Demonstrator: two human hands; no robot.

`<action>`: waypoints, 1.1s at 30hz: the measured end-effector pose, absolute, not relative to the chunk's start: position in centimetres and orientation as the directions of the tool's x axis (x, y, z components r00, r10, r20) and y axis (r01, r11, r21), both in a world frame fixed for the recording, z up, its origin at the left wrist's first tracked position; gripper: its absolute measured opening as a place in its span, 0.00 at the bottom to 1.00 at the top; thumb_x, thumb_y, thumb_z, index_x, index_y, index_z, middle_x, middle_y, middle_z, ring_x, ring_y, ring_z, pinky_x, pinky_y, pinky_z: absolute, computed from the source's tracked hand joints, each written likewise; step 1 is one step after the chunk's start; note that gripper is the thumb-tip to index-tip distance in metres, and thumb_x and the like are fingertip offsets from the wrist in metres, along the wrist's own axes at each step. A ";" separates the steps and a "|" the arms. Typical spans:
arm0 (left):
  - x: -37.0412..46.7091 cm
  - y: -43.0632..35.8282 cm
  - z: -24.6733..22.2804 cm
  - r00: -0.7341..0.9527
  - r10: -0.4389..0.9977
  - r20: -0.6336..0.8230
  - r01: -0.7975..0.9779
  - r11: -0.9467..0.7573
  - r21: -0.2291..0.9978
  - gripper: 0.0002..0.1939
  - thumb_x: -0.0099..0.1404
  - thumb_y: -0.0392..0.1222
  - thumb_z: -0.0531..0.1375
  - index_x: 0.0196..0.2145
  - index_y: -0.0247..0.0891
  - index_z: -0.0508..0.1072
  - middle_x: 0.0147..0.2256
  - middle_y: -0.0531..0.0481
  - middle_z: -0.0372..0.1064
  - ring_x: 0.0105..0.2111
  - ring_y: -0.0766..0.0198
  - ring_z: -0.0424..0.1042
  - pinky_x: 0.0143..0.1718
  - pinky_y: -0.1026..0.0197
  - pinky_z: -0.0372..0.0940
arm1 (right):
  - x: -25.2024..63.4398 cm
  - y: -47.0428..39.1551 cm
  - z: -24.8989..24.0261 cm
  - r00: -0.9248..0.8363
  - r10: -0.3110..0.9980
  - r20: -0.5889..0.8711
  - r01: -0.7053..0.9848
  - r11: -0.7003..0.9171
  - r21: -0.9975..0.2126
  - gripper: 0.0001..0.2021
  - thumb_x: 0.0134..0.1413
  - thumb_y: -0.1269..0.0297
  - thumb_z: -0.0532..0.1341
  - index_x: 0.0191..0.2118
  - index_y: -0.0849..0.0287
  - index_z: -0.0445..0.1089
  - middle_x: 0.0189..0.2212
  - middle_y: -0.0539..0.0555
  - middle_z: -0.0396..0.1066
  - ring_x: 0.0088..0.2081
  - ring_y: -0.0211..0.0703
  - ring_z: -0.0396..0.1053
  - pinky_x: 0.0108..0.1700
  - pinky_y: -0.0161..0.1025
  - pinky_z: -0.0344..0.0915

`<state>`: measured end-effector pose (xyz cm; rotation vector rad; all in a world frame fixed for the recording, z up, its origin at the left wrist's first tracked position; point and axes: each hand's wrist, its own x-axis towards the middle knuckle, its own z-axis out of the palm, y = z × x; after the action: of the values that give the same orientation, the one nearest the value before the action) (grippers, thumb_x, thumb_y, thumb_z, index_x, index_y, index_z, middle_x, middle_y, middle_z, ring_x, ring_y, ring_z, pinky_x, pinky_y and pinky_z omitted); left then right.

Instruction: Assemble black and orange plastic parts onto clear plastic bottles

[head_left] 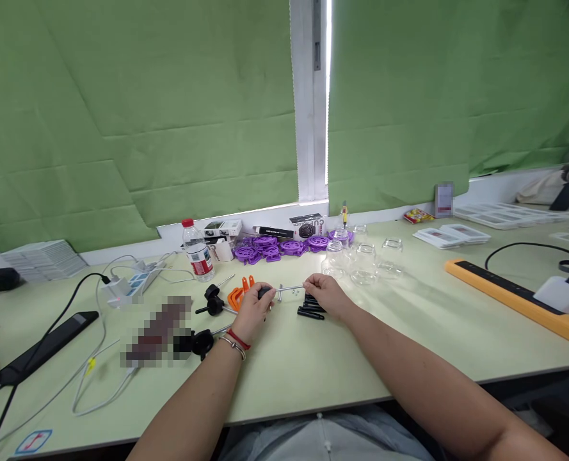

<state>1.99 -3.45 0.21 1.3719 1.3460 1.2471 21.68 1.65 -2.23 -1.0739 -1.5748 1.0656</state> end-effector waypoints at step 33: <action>2.0 -3.5 0.5 -0.072 0.991 0.114 0.144 -0.103 0.984 0.12 0.56 0.48 0.58 0.32 0.37 0.65 0.20 0.56 0.60 0.17 0.72 0.56 0.17 0.70 0.49 | 22.1 1.9 -2.4 -0.237 0.927 0.290 0.179 0.335 -0.925 0.11 0.47 0.55 0.58 0.31 0.59 0.68 0.26 0.49 0.63 0.27 0.37 0.58 0.31 0.35 0.56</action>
<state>2.00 -3.50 0.54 1.3562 1.3201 1.2808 22.12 1.93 -2.38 -1.0096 -1.6576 0.9966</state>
